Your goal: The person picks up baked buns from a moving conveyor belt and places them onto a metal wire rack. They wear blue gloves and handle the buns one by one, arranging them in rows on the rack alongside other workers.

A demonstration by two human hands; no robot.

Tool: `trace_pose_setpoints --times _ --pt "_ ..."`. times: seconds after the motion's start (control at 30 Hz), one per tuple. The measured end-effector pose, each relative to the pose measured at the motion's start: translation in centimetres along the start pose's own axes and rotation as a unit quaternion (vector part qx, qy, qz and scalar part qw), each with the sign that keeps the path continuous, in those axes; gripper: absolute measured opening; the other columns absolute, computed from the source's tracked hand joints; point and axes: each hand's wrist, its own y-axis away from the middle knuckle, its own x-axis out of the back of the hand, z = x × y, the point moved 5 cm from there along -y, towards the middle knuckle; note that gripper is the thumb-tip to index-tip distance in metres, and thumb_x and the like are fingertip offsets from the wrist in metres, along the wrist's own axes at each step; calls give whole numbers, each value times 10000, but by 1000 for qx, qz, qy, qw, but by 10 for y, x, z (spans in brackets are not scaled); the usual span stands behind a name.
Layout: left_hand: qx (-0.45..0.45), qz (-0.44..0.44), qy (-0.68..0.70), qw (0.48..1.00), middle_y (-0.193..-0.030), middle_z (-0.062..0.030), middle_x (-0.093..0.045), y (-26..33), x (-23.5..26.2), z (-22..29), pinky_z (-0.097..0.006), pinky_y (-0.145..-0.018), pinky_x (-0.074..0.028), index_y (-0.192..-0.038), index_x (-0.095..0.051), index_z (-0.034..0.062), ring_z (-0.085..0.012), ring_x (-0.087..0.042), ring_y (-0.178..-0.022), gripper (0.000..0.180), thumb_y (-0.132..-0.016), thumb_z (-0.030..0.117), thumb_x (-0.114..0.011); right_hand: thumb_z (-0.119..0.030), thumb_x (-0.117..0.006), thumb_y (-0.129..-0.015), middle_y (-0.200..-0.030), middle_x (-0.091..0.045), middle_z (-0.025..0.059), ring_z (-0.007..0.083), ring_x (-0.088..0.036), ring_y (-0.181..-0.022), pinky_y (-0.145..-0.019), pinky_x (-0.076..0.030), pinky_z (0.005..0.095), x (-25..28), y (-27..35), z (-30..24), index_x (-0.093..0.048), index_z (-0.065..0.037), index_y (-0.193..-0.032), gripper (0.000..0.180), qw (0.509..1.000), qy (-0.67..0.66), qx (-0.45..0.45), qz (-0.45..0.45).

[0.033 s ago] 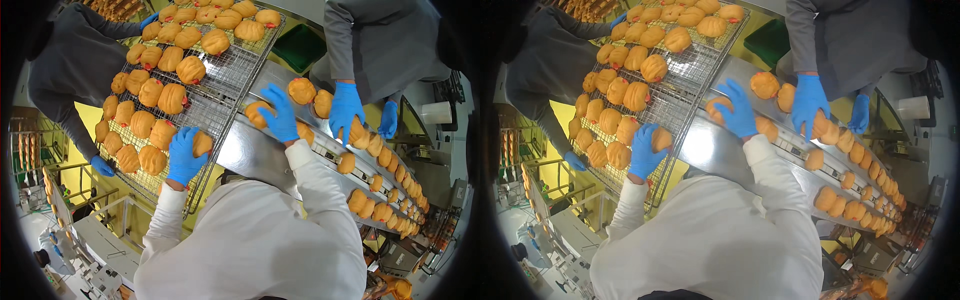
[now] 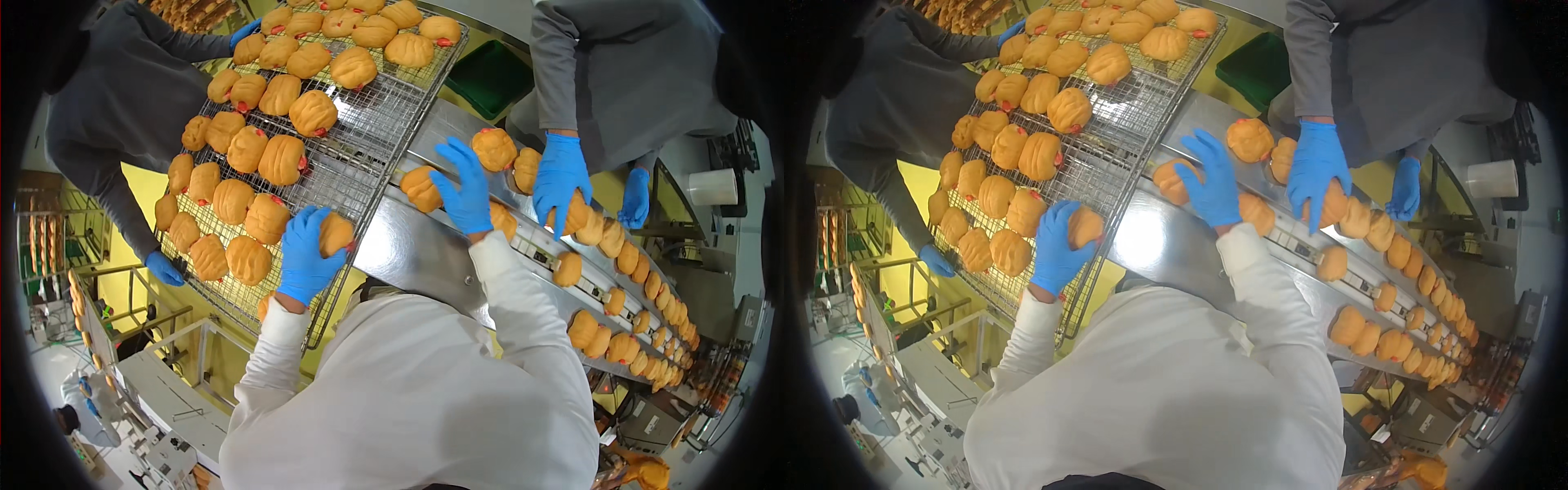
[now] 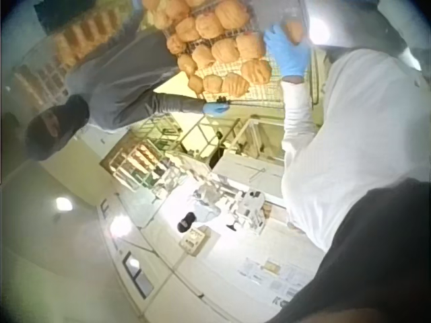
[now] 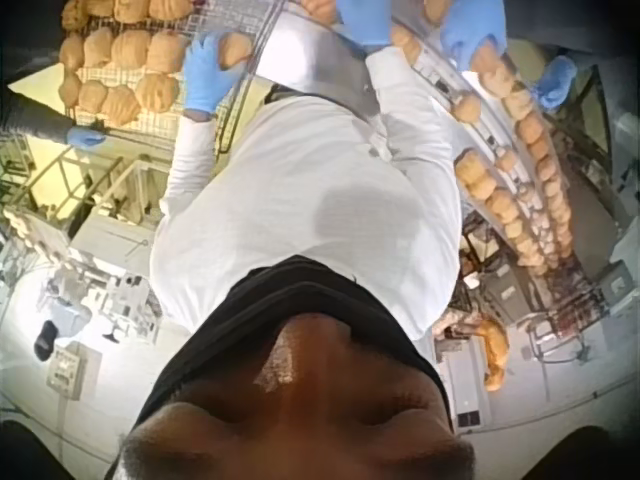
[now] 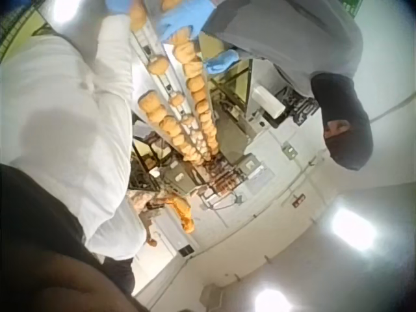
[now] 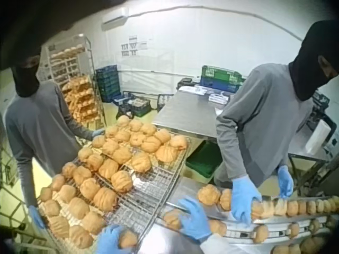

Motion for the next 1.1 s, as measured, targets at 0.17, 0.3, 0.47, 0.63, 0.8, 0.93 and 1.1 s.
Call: trace_pose_setpoints --times 0.17,0.3,0.47,0.63,0.8,0.93,1.1 --pt "-41 -5 167 985 -1516 -291 -476 -2 -15 71 -546 -1149 -413 -1496 -508 60 -500 -485 -1368 863 -784 357 -896 -257 -807 -869 -1555 -482 168 373 -486 -1408 -1179 -381 502 -9 66 -37 -615 -165 -1441 611 993 -69 -51 -85" --pt "-8 35 81 996 -1561 -295 -434 19 14 50 -539 -1171 -388 -1548 -477 86 -493 -449 -1416 904 -774 262 -910 -222 -805 -814 -1558 -473 166 403 -461 -1419 -1195 -342 539 -25 114 -50 -628 -214 -1427 638 978 98 12 -185" --pt "82 81 -143 983 -1567 -248 -433 54 52 -36 -580 -1248 -239 -1574 -450 128 -448 -327 -1523 863 -826 251 -863 -221 -784 -795 -1552 -481 165 415 -446 -1435 -1196 -349 536 -30 108 -39 -611 -240 -1457 684 984 88 11 -151" --pt "132 25 -278 951 -1498 -216 -476 19 53 -69 -644 -1276 -98 -1611 -386 170 -426 -244 -1565 910 -843 349 -842 -210 -788 -803 -1559 -476 189 421 -476 -1401 -1172 -388 524 -51 57 -14 -590 -197 -1479 705 981 86 60 -162" --pt "129 50 -237 962 -1403 -188 -519 7 56 -75 -656 -1261 -141 -1559 -439 155 -410 -354 -1491 897 -798 358 -868 -157 -808 -799 -1525 -499 194 422 -488 -1382 -1169 -392 514 -40 17 8 -568 -169 -1489 731 990 134 0 -32" --pt "135 80 -164 974 -1331 -172 -544 14 46 -87 -589 -1210 -307 -1495 -498 135 -402 -505 -1327 848 -764 320 -886 -145 -796 -827 -1478 -547 175 400 -501 -1375 -1158 -406 494 -29 51 -17 -599 -151 -1447 651 999 38 -18 -15" --pt "131 149 -42 979 -1251 -187 -573 1 42 -84 -464 -1042 -494 -1423 -547 79 -400 -598 -1143 754 -758 213 -879 -148 -782 -840 -1452 -572 169 373 -551 -1310 -1122 -444 482 -55 76 -38 -641 -133 -1386 564 996 -31 -22 -80"
